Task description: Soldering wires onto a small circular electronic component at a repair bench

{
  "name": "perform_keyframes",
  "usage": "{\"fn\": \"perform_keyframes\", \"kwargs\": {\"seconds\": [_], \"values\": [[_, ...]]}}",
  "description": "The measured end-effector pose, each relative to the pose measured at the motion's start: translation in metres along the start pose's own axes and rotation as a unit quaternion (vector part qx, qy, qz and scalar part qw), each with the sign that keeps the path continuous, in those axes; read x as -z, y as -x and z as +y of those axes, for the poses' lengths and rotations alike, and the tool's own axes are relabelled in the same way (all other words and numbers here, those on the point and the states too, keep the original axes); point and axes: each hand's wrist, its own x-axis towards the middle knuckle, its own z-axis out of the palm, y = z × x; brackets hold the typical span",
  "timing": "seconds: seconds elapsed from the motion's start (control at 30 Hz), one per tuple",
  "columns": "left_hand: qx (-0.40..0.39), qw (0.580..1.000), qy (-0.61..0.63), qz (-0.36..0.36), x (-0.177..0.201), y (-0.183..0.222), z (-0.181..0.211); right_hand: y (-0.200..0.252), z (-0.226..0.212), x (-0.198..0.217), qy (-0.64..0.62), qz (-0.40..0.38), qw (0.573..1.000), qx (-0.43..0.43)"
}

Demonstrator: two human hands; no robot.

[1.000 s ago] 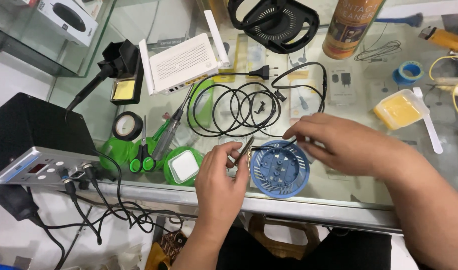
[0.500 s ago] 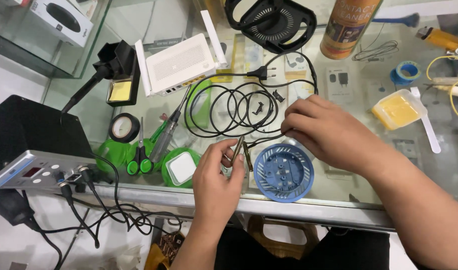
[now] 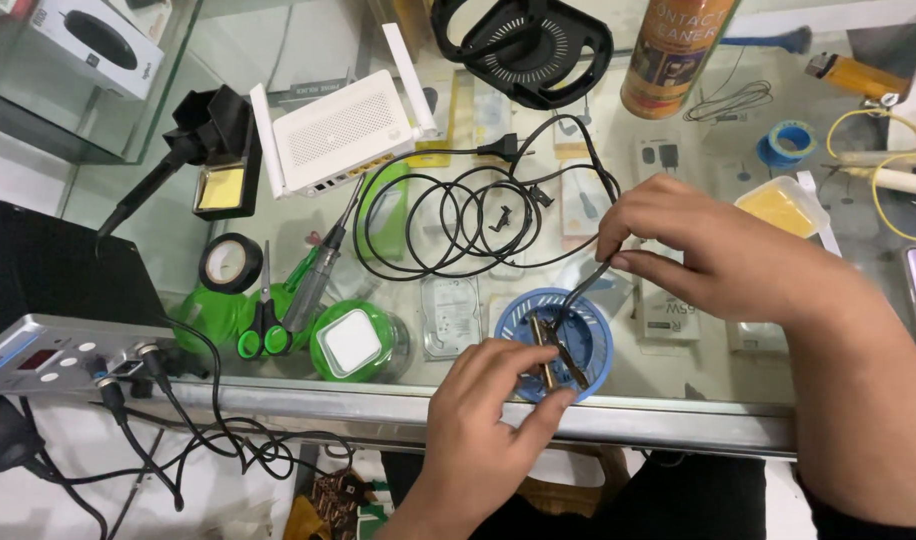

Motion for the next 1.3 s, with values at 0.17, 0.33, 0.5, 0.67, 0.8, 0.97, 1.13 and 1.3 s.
{"fn": "perform_keyframes", "kwargs": {"seconds": [0.17, 0.33, 0.5, 0.67, 0.8, 0.97, 1.13, 1.3], "values": [[-0.001, 0.999, -0.022, -0.028, -0.003, 0.005, -0.007, 0.001, 0.007, -0.003, 0.008, -0.028, 0.999, 0.013], [0.019, 0.998, -0.026, -0.056, 0.003, 0.012, -0.019, 0.000, -0.007, -0.004, 0.024, -0.036, 0.999, -0.014], [0.093, 0.993, -0.062, -0.043, 0.011, 0.018, -0.028, -0.011, -0.029, -0.016, 0.043, -0.035, 0.992, 0.109], [0.047, 0.995, -0.081, -0.024, 0.007, 0.024, -0.026, -0.014, -0.027, -0.040, 0.089, -0.046, 0.982, 0.161], [0.000, 0.998, -0.068, -0.013, 0.004, 0.020, -0.023, -0.015, -0.039, -0.042, 0.101, -0.044, 0.976, 0.187], [0.034, 0.997, -0.061, -0.026, 0.005, 0.016, -0.025, -0.016, -0.046, -0.037, 0.064, -0.058, 0.978, 0.189], [-0.026, 0.997, -0.052, 0.042, 0.009, 0.015, -0.018, 0.001, -0.025, -0.018, 0.077, -0.043, 0.996, -0.021], [0.047, 0.995, -0.087, 0.003, -0.004, 0.027, -0.025, -0.001, -0.030, -0.011, 0.110, -0.092, 0.979, -0.147]]}}
